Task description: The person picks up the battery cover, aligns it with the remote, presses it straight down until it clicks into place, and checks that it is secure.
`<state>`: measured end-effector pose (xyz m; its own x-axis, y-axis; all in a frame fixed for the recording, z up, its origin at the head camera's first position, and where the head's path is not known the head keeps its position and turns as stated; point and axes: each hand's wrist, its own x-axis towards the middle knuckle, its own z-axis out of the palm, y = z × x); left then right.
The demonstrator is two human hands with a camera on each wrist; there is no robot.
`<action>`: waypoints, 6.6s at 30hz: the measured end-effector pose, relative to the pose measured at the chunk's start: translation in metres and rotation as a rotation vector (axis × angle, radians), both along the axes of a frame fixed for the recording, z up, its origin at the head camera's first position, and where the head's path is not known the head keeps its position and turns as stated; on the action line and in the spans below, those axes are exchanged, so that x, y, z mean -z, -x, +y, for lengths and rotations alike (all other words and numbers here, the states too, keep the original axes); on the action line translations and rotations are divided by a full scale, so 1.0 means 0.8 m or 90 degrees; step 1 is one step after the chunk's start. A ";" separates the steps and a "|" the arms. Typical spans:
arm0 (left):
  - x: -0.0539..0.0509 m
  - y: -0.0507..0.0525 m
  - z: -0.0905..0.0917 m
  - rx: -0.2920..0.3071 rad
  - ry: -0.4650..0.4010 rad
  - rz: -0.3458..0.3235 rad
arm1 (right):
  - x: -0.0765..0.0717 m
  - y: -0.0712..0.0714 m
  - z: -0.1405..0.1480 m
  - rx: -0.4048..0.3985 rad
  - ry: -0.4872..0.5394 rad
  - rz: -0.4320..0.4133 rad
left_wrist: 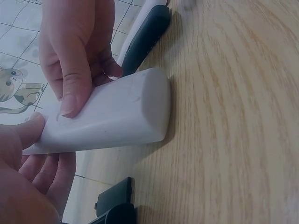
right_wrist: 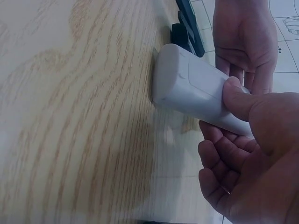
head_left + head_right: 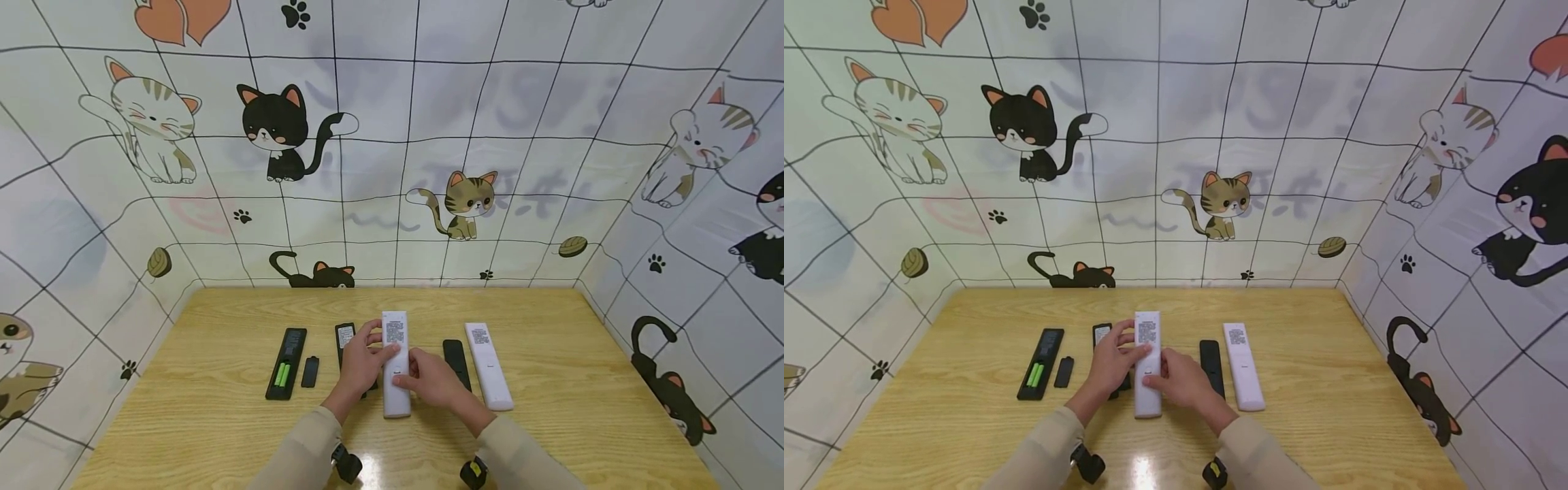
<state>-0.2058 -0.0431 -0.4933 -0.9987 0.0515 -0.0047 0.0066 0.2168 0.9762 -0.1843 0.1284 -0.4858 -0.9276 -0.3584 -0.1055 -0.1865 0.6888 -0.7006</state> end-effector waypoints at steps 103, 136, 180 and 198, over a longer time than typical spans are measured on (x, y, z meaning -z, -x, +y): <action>0.014 0.026 0.062 -0.019 0.072 -0.087 | -0.035 0.004 0.096 0.089 -0.080 0.038; 0.014 0.031 0.080 -0.065 0.269 -0.089 | -0.034 -0.003 0.123 0.080 -0.055 0.033; -0.004 0.036 0.049 -0.062 0.326 -0.056 | -0.029 0.005 0.108 0.088 -0.059 0.015; -0.009 0.041 0.005 -0.033 0.295 -0.046 | -0.021 0.012 0.084 0.037 -0.045 0.040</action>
